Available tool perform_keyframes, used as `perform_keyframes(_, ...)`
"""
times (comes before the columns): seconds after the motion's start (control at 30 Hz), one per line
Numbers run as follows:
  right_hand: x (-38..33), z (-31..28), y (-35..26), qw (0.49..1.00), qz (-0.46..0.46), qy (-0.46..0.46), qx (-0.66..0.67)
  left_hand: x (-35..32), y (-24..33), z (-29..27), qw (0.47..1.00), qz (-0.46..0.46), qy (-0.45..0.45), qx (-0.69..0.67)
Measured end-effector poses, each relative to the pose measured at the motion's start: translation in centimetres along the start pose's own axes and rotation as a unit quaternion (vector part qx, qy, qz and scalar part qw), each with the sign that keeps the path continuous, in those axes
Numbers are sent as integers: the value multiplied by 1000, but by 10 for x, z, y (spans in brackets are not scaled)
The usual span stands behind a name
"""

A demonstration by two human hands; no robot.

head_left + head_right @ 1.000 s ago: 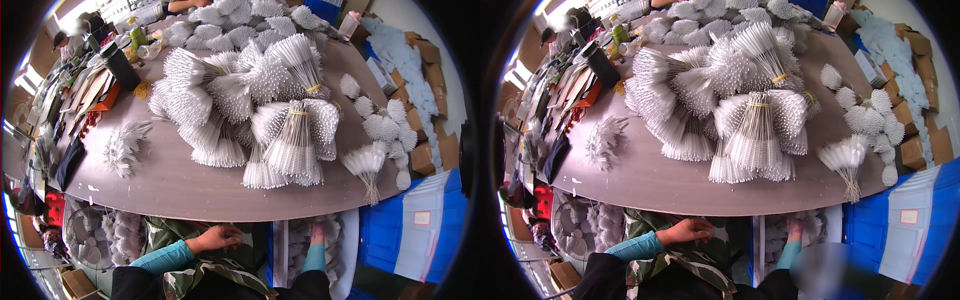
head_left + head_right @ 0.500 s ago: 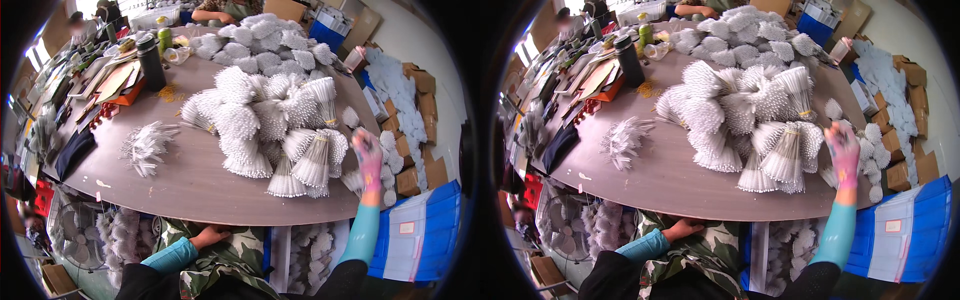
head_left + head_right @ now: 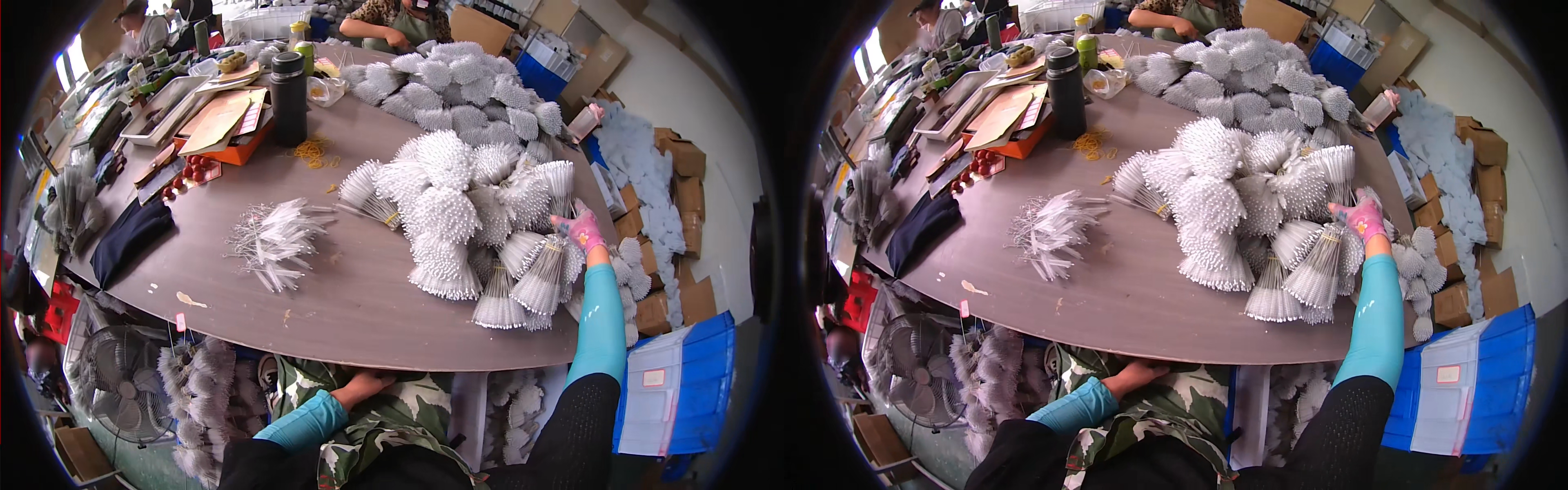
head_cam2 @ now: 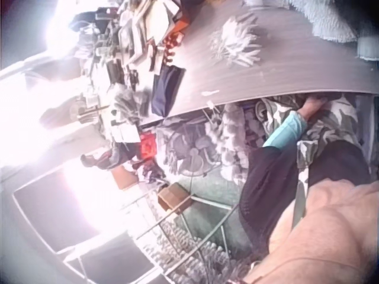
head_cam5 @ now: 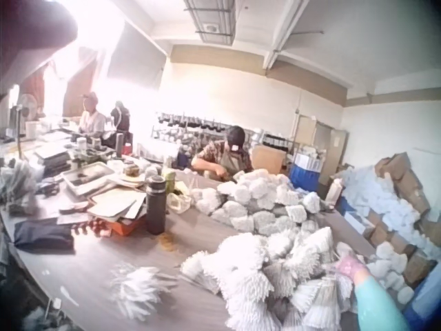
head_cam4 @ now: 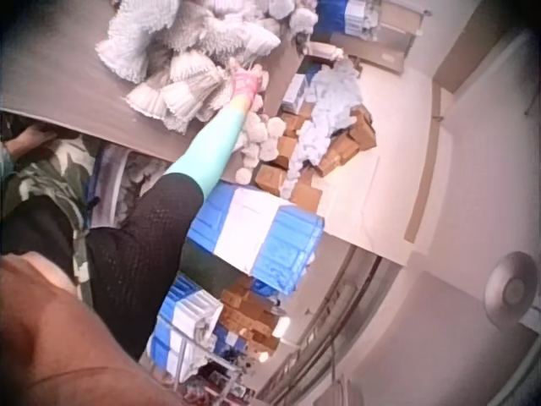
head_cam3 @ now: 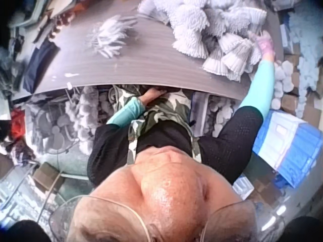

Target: Manual assembly of white plastic branch-like components into bundles secured by rubber bands.

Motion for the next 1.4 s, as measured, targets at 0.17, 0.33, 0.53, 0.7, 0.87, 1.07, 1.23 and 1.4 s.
perform_keyframes(0.17,-1,-22,-7,998,-15,65,12,-1,2,2,997,-30,-4,-75)
perform_keyframes(0.33,-26,-79,-79,980,-70,104,-153,-4,4,1,996,-2,-1,-88)
perform_keyframes(0.53,-61,-146,-122,939,-114,311,-92,-4,-3,5,998,-46,-31,-42)
perform_keyframes(0.7,-121,-112,-114,877,117,47,463,-11,20,-6,998,-23,-33,-50)
perform_keyframes(0.87,-277,-3,-143,755,184,-192,599,-37,51,-12,966,-79,-90,-229)
perform_keyframes(1.07,-428,94,-157,695,257,-283,608,-84,95,-34,928,-50,-139,-341)
perform_keyframes(1.23,-453,108,-177,776,104,-185,594,-98,111,-33,918,-25,-110,-380)
perform_keyframes(1.4,-456,109,-181,824,-51,-175,536,-92,118,-46,920,16,7,-391)
Point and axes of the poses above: each hand's wrist, its own x-axis towards the middle knuckle, its own z-axis out of the palm, y = z × x, the point moved 9 cm from there along x, towards the middle knuckle, and after that the axes turned 9 degrees about y, right-handed, at the moved point
